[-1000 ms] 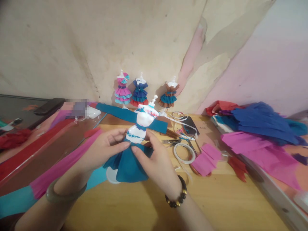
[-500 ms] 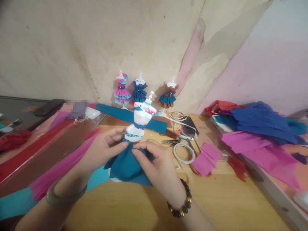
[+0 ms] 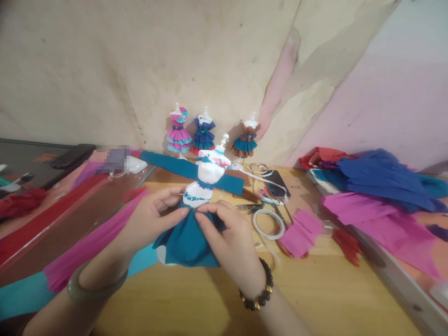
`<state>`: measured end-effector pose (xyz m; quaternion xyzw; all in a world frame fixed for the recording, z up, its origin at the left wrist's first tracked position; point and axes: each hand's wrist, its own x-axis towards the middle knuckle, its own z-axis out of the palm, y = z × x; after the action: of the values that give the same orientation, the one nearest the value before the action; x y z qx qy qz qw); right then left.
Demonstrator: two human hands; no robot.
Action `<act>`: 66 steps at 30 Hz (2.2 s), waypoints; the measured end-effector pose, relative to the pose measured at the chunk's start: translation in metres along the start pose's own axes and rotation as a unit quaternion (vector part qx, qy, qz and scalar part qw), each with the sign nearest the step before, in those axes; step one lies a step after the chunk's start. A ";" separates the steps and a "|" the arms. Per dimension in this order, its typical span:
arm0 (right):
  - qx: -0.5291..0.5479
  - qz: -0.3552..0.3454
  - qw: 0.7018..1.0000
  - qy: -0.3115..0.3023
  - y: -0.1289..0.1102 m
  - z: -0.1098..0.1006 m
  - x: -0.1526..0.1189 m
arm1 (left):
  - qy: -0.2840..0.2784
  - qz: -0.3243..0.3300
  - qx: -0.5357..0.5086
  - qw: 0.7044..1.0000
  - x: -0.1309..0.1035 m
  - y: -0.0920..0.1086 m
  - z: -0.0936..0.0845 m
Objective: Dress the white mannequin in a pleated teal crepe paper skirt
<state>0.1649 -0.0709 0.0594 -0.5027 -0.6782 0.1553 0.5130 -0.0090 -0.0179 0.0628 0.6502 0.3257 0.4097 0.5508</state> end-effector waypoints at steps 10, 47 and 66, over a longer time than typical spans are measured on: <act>-0.016 0.030 0.999 -0.002 -0.001 -0.002 -0.002 | 0.009 -0.020 -0.017 1.000 -0.001 0.000 0.002; 0.021 0.018 0.998 -0.053 0.003 0.000 -0.001 | 0.032 0.002 -0.051 0.998 0.003 -0.005 0.010; -0.038 0.030 0.999 -0.012 0.004 0.001 -0.004 | 0.021 -0.035 -0.063 0.997 0.000 0.000 0.012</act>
<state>0.1661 -0.0721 0.0543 -0.5402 -0.6745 0.1508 0.4801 0.0017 -0.0231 0.0617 0.5939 0.3333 0.4230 0.5977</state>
